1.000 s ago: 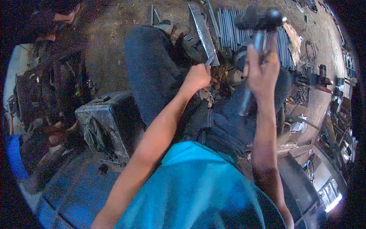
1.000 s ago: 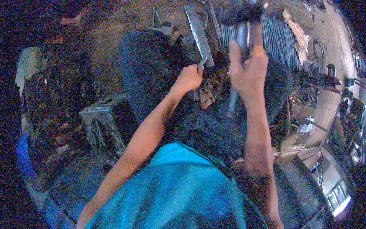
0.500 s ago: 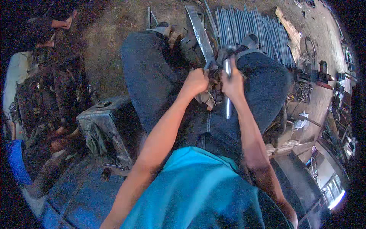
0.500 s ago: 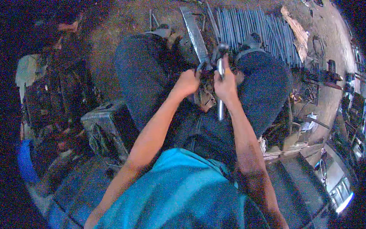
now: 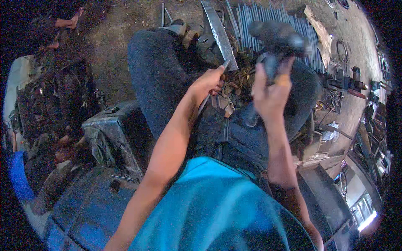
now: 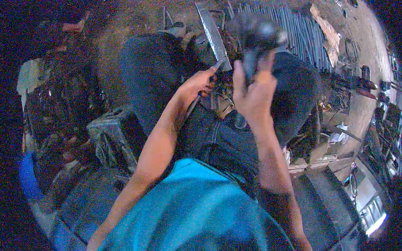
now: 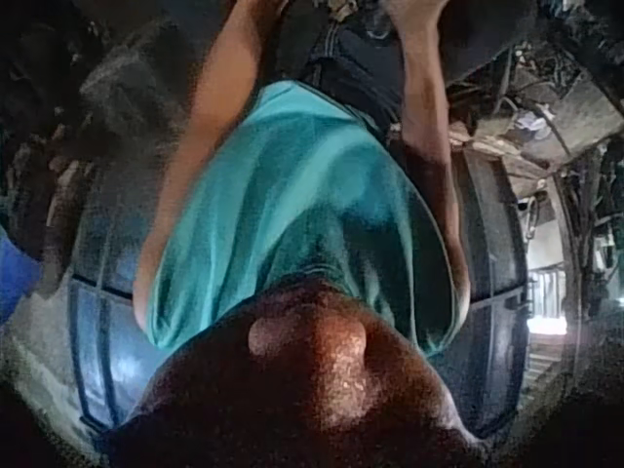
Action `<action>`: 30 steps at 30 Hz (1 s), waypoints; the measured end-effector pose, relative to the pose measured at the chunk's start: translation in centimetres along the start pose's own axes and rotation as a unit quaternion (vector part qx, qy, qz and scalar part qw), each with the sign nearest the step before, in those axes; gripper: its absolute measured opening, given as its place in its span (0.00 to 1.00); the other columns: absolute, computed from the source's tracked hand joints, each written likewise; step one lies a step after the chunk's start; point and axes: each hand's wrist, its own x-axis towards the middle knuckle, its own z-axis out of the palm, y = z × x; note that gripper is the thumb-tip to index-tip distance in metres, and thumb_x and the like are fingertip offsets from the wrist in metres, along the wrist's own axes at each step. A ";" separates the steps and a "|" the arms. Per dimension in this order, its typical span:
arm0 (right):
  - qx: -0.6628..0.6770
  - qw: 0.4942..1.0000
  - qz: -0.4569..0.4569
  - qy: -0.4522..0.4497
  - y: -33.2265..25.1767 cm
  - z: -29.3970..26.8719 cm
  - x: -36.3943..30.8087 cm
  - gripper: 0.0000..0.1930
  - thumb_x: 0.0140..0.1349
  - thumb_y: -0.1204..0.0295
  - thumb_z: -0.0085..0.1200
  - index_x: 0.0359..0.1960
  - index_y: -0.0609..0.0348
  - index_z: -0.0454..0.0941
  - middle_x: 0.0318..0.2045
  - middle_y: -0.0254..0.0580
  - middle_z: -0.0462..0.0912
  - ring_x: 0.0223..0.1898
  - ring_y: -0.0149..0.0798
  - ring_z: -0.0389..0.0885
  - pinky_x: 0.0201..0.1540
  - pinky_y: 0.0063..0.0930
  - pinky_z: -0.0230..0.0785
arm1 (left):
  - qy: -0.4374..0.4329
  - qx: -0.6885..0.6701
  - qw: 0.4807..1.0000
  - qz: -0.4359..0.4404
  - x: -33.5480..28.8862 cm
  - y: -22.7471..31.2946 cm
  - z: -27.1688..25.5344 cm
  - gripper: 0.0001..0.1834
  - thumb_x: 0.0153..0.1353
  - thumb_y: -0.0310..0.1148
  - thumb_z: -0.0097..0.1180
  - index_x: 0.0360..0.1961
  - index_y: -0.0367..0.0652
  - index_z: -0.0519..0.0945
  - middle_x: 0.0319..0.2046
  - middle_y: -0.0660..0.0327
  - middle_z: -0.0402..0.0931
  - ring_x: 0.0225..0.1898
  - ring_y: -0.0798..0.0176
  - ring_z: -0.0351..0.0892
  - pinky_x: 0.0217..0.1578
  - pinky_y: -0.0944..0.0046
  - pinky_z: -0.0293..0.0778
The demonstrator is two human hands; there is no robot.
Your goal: Hammering a slightly bent metal rod against a metal surface to straighten it.
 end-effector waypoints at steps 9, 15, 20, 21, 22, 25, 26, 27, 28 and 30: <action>-0.092 0.982 0.137 -0.096 7.8 4.0 -3.6 0.42 0.58 0.73 0.55 0.70 0.59 0.41 0.23 0.58 0.78 0.25 0.54 0.81 0.31 0.42 0.72 | 0.022 0.001 0.999 0.048 -1.1 0.1 0.8 0.28 0.67 0.49 0.43 0.49 0.33 0.77 0.46 0.54 0.78 0.45 0.60 0.76 0.48 0.60 0.69; -0.045 0.982 0.157 -0.092 7.5 4.1 -3.1 0.42 0.57 0.73 0.55 0.69 0.58 0.42 0.24 0.62 0.78 0.27 0.61 0.80 0.32 0.47 0.72 | 0.144 0.133 0.976 0.099 -2.1 0.4 1.2 0.23 0.66 0.48 0.46 0.43 0.38 0.81 0.37 0.61 0.80 0.37 0.65 0.76 0.42 0.63 0.69; -0.047 0.974 0.193 -0.110 8.1 4.3 -3.7 0.26 0.54 0.77 0.56 0.55 0.62 0.63 0.33 0.61 0.80 0.38 0.61 0.79 0.39 0.45 0.71 | 0.013 0.008 0.991 0.130 -6.6 2.4 1.8 0.22 0.66 0.52 0.45 0.33 0.43 0.77 0.19 0.67 0.69 0.16 0.75 0.63 0.18 0.70 0.62; -0.054 0.967 0.221 -0.114 8.3 4.3 -3.8 0.26 0.54 0.77 0.56 0.55 0.62 0.63 0.33 0.61 0.80 0.38 0.61 0.79 0.39 0.45 0.71 | -0.036 -0.034 0.989 0.142 -7.9 2.9 2.0 0.22 0.66 0.53 0.45 0.31 0.43 0.74 0.15 0.69 0.64 0.12 0.76 0.58 0.14 0.72 0.57; -0.038 0.974 0.193 -0.113 8.6 4.3 -3.9 0.25 0.53 0.77 0.56 0.54 0.61 0.64 0.32 0.59 0.80 0.37 0.58 0.81 0.38 0.43 0.72 | -0.041 -0.051 0.984 0.169 -9.0 3.4 2.5 0.23 0.66 0.54 0.45 0.30 0.42 0.71 0.12 0.69 0.58 0.07 0.74 0.53 0.08 0.72 0.53; 0.005 0.981 0.166 -0.105 9.3 5.0 -3.8 0.23 0.52 0.76 0.59 0.51 0.60 0.66 0.28 0.50 0.82 0.33 0.48 0.83 0.36 0.40 0.72 | -0.071 -0.063 0.978 0.187 -12.2 5.0 3.2 0.24 0.66 0.54 0.43 0.29 0.43 0.70 0.11 0.69 0.58 0.08 0.74 0.54 0.07 0.72 0.52; 0.320 0.879 0.339 -0.101 9.6 5.3 -3.7 0.24 0.51 0.73 0.60 0.51 0.59 0.66 0.27 0.49 0.81 0.32 0.47 0.83 0.36 0.40 0.71 | -0.080 -0.058 0.976 0.193 -13.0 5.3 3.5 0.24 0.66 0.54 0.42 0.29 0.42 0.69 0.10 0.69 0.57 0.07 0.74 0.52 0.06 0.72 0.51; 0.441 0.790 0.413 -0.104 9.8 5.7 -3.5 0.25 0.50 0.71 0.61 0.50 0.59 0.66 0.26 0.49 0.81 0.31 0.47 0.83 0.34 0.40 0.71 | -0.076 -0.051 0.977 0.192 -13.6 5.6 3.6 0.24 0.66 0.54 0.42 0.29 0.42 0.69 0.10 0.69 0.57 0.07 0.74 0.52 0.06 0.72 0.51; 0.502 0.713 0.480 -0.096 10.0 6.0 -3.4 0.26 0.49 0.69 0.62 0.50 0.59 0.66 0.24 0.49 0.80 0.30 0.48 0.83 0.33 0.40 0.71 | -0.094 -0.062 0.975 0.192 -14.1 5.6 3.7 0.24 0.66 0.54 0.42 0.28 0.41 0.69 0.10 0.68 0.57 0.06 0.74 0.52 0.05 0.72 0.50; 0.302 0.868 0.362 -0.156 10.2 6.6 -3.4 0.28 0.47 0.66 0.64 0.49 0.58 0.65 0.22 0.52 0.79 0.28 0.53 0.82 0.29 0.42 0.70 | -0.114 -0.081 0.971 0.193 -14.9 5.6 3.9 0.25 0.66 0.53 0.43 0.28 0.40 0.69 0.09 0.66 0.57 0.05 0.72 0.51 0.04 0.71 0.49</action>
